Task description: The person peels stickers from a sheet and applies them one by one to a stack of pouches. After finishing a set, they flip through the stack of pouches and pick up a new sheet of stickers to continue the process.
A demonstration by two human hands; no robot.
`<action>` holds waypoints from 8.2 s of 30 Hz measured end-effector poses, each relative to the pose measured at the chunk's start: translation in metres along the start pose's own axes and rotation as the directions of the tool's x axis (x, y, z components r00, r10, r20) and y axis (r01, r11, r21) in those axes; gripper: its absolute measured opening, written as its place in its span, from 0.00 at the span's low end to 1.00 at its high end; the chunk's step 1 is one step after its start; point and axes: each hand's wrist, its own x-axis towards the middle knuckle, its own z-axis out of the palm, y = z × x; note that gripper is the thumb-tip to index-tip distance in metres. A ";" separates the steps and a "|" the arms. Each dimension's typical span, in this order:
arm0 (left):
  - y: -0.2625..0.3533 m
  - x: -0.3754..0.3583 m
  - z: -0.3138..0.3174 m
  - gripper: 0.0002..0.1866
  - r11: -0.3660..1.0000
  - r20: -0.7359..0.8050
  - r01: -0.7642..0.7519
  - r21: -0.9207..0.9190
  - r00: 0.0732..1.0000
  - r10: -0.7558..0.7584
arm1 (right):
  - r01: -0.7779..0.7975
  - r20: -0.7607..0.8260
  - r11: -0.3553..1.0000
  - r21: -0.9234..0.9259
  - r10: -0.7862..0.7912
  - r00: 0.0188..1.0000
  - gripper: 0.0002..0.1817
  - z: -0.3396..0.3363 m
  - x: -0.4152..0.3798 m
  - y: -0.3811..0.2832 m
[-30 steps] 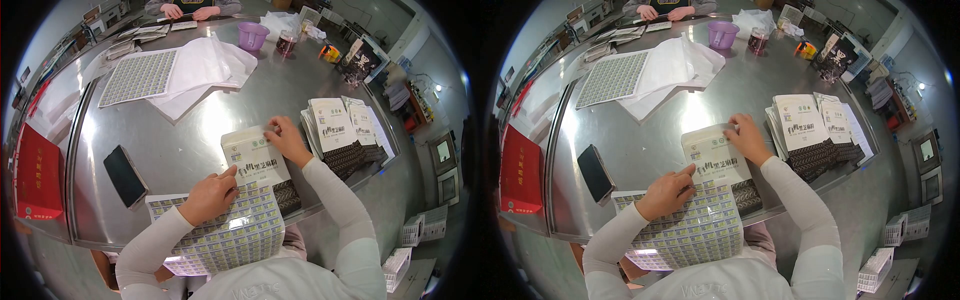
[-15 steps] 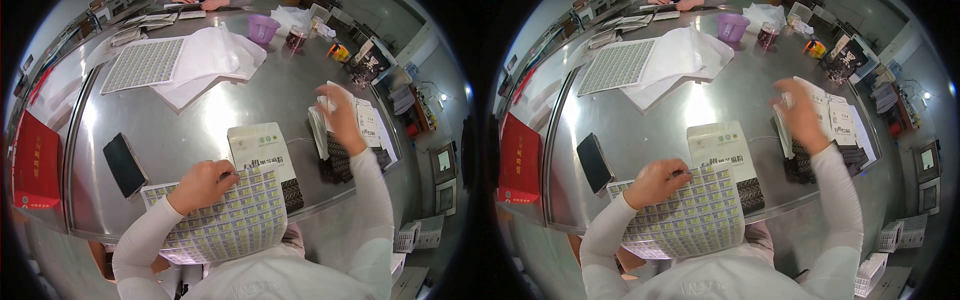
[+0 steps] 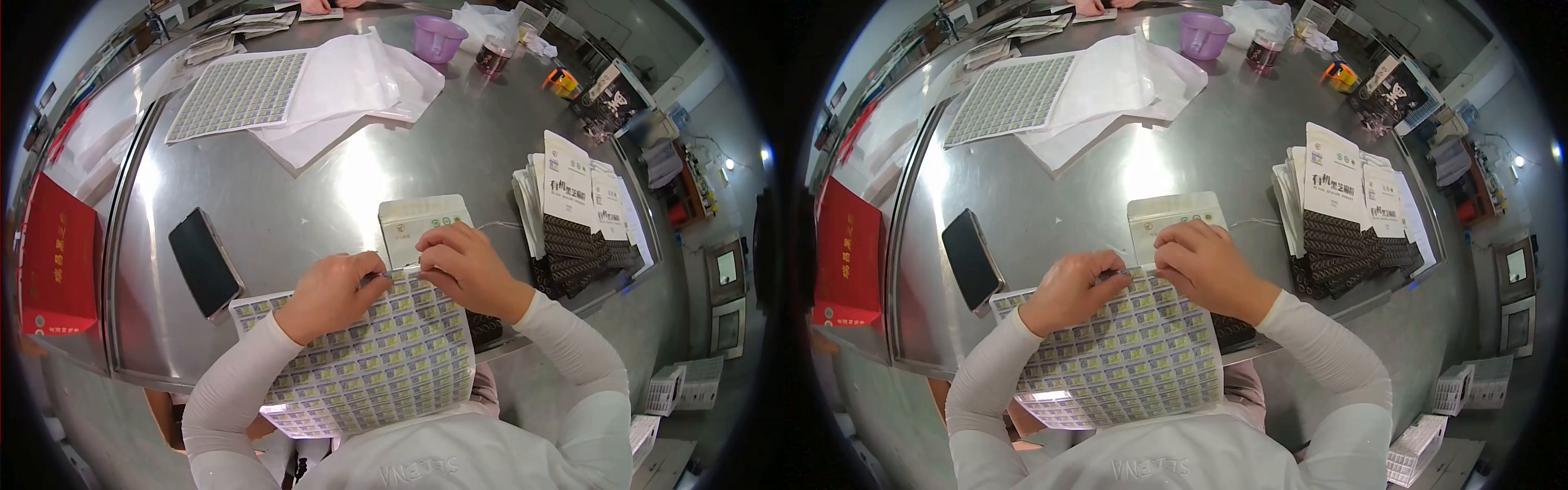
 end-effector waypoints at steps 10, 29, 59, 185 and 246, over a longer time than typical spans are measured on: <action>-0.009 -0.001 0.021 0.08 0.979 0.057 -0.157 0.131 0.987 0.151 | -0.655 0.324 0.700 0.285 0.572 0.753 0.10 0.022 0.021 0.041; -0.008 -0.002 0.023 0.07 0.978 0.043 -0.146 0.148 0.989 0.141 | -0.580 0.024 0.781 -0.232 0.601 0.799 0.33 0.015 0.016 0.053; 0.004 -0.002 0.004 0.11 0.995 -0.018 -0.095 0.038 0.995 0.096 | -0.385 0.497 0.923 -0.012 0.340 0.799 0.15 -0.009 0.020 -0.017; -0.015 0.004 0.018 0.09 0.969 0.183 -0.226 0.101 0.961 0.205 | -0.651 0.328 0.759 0.011 0.612 0.720 0.13 0.031 0.030 0.037; -0.004 -0.001 -0.003 0.10 0.999 0.090 -0.017 0.037 0.996 0.013 | -0.103 0.020 0.987 0.127 0.101 0.995 0.08 0.017 -0.012 -0.007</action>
